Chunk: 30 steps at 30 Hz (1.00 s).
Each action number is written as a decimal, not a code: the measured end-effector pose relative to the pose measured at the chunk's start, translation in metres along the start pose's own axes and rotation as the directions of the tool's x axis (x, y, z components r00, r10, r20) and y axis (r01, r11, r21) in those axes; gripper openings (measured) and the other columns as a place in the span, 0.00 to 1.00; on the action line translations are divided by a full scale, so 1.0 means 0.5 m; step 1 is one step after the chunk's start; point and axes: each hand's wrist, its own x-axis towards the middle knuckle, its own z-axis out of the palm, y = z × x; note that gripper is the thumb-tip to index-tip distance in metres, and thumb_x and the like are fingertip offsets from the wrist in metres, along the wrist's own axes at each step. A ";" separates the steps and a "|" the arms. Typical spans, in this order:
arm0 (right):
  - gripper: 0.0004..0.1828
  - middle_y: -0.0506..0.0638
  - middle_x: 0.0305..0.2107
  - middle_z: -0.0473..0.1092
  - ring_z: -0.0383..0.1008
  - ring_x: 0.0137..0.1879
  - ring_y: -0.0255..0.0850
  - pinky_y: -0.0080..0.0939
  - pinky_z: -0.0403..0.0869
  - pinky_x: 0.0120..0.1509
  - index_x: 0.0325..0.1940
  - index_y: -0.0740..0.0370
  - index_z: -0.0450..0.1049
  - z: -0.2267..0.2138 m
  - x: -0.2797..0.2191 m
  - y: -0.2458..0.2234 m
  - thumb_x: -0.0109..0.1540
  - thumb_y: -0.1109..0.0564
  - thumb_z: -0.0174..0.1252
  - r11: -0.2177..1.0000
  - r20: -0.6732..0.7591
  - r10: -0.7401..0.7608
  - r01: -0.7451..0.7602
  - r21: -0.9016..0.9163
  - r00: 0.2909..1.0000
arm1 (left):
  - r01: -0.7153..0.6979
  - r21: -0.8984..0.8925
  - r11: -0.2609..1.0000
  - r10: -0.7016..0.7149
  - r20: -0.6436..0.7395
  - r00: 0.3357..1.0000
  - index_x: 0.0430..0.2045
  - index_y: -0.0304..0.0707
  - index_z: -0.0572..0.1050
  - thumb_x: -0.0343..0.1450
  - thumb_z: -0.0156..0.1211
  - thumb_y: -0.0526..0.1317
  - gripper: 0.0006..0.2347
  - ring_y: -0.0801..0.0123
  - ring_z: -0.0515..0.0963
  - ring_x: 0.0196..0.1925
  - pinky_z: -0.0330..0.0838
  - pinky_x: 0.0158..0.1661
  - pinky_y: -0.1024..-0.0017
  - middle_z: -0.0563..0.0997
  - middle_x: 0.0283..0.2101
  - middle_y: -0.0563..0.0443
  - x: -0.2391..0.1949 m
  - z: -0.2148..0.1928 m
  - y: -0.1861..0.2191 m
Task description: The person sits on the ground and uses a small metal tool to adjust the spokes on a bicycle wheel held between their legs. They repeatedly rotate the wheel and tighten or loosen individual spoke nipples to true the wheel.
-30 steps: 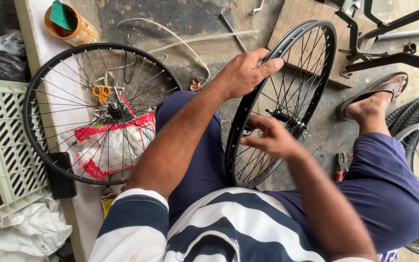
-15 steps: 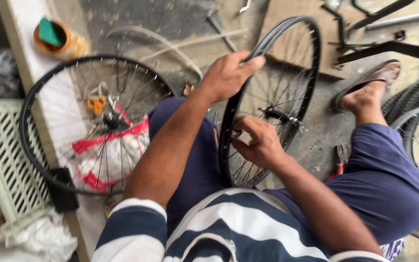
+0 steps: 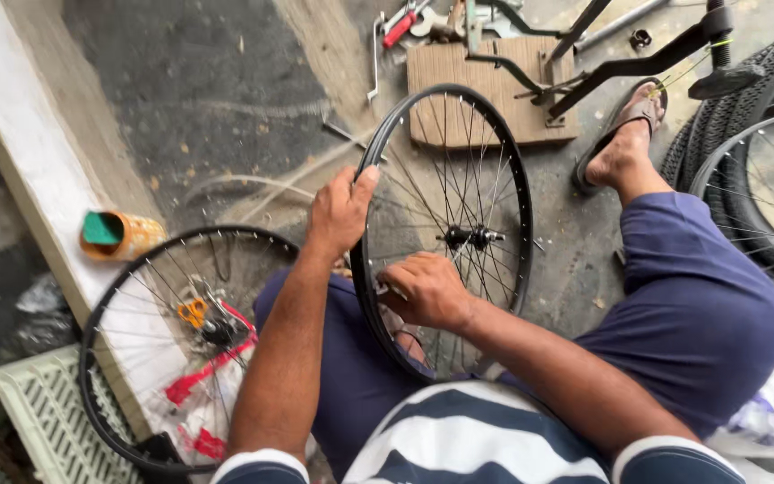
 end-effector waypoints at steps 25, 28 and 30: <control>0.14 0.54 0.39 0.76 0.77 0.44 0.50 0.49 0.73 0.51 0.36 0.61 0.71 0.020 0.007 0.003 0.50 0.58 0.66 0.964 -0.162 -0.243 0.220 -0.148 0.956 | -0.053 -0.148 0.988 0.054 0.002 0.999 0.34 0.36 0.77 0.77 0.48 0.59 0.23 0.75 0.69 0.27 0.66 0.29 0.68 0.70 0.23 0.58 -0.008 0.000 0.009; 0.19 0.54 0.35 0.76 0.77 0.44 0.55 0.53 0.73 0.47 0.40 0.61 0.76 -0.016 -0.017 0.024 0.47 0.56 0.68 0.982 0.094 0.010 -0.028 0.187 0.996 | 0.029 -0.162 0.986 -0.023 0.040 0.999 0.36 0.37 0.78 0.76 0.48 0.59 0.22 0.73 0.72 0.29 0.68 0.32 0.69 0.72 0.24 0.57 -0.012 -0.004 0.007; 0.17 0.52 0.46 0.78 0.81 0.50 0.49 0.48 0.77 0.52 0.48 0.56 0.78 -0.043 -0.023 0.051 0.57 0.50 0.68 0.902 0.114 0.028 -0.075 0.425 0.993 | -0.027 -0.190 0.981 0.033 0.031 0.999 0.36 0.34 0.78 0.77 0.49 0.59 0.23 0.72 0.76 0.33 0.72 0.37 0.70 0.75 0.26 0.55 -0.013 -0.010 0.008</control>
